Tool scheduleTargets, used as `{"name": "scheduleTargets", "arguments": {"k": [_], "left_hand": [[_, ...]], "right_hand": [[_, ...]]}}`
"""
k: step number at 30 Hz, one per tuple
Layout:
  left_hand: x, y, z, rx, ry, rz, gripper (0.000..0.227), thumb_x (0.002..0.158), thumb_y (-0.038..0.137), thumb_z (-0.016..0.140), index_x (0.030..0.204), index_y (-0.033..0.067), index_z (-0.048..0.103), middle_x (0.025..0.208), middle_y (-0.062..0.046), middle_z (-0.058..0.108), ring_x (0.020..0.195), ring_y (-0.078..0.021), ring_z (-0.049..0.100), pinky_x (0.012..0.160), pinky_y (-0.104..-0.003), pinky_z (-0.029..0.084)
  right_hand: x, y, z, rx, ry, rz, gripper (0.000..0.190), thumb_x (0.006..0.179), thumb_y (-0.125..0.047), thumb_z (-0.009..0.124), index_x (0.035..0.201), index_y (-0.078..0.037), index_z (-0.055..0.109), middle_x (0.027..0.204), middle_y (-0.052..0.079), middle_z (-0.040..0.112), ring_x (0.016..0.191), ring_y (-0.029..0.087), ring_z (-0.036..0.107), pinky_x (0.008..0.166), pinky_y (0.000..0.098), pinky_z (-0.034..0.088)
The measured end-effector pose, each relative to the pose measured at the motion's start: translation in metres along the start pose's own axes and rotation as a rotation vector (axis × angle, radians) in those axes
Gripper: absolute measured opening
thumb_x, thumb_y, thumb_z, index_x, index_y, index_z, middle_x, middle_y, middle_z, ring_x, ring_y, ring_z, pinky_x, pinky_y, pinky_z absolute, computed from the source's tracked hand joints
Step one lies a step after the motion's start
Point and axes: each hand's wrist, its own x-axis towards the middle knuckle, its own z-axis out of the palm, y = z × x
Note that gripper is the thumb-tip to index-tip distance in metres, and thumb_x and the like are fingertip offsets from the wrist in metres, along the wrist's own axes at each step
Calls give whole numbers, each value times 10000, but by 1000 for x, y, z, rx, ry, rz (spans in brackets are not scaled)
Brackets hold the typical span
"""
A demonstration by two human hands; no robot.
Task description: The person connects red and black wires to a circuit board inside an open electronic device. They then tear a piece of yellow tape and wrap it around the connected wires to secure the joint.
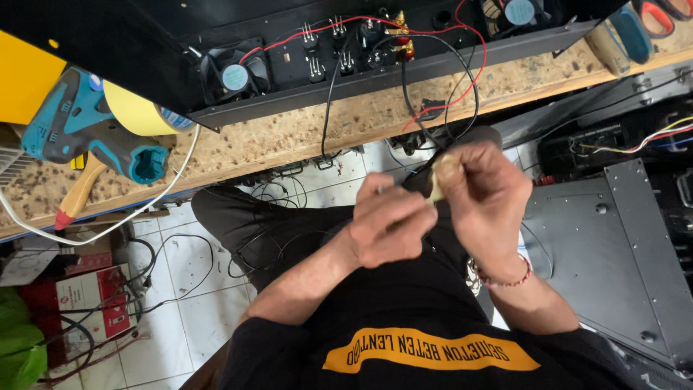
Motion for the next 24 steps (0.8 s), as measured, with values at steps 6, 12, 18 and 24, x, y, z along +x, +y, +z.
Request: {"name": "scheduleTargets", "arguments": {"k": [6,12,18,24], "left_hand": [[-32,3,-43,-259,-16,-157,250,842,-147,687,724,73,702,765,-114,664,489,-209,560,642,-396,486],[16,-28,-110,439,-109,-462,77,947,-100,665,1007,-80,710,833,-148,614,754,-254,613,632,-331,501],[14,-45,-141,682,-262,-502,152,1027,37,646,1139,11,746,810,-35,650,745,-176,574,784,-330,424],[21,-65,-141,885,-511,-417,175,913,8,619,1069,-53,672,814,-133,630,747,-328,572,715,-472,436]], "right_hand": [[13,7,-15,-18,169,1,46,1057,49,671,1013,58,660,829,124,666,749,100,582,736,254,516],[5,25,-50,-52,259,-90,122,1037,64,746,1117,15,668,1035,139,704,887,168,697,801,258,583],[-1,30,-66,-68,298,-174,401,1080,-57,765,1419,56,583,1047,120,593,879,170,572,811,268,499],[5,30,-74,-135,325,-194,456,1049,-175,802,1345,104,596,1034,162,644,851,165,607,790,251,476]]}}
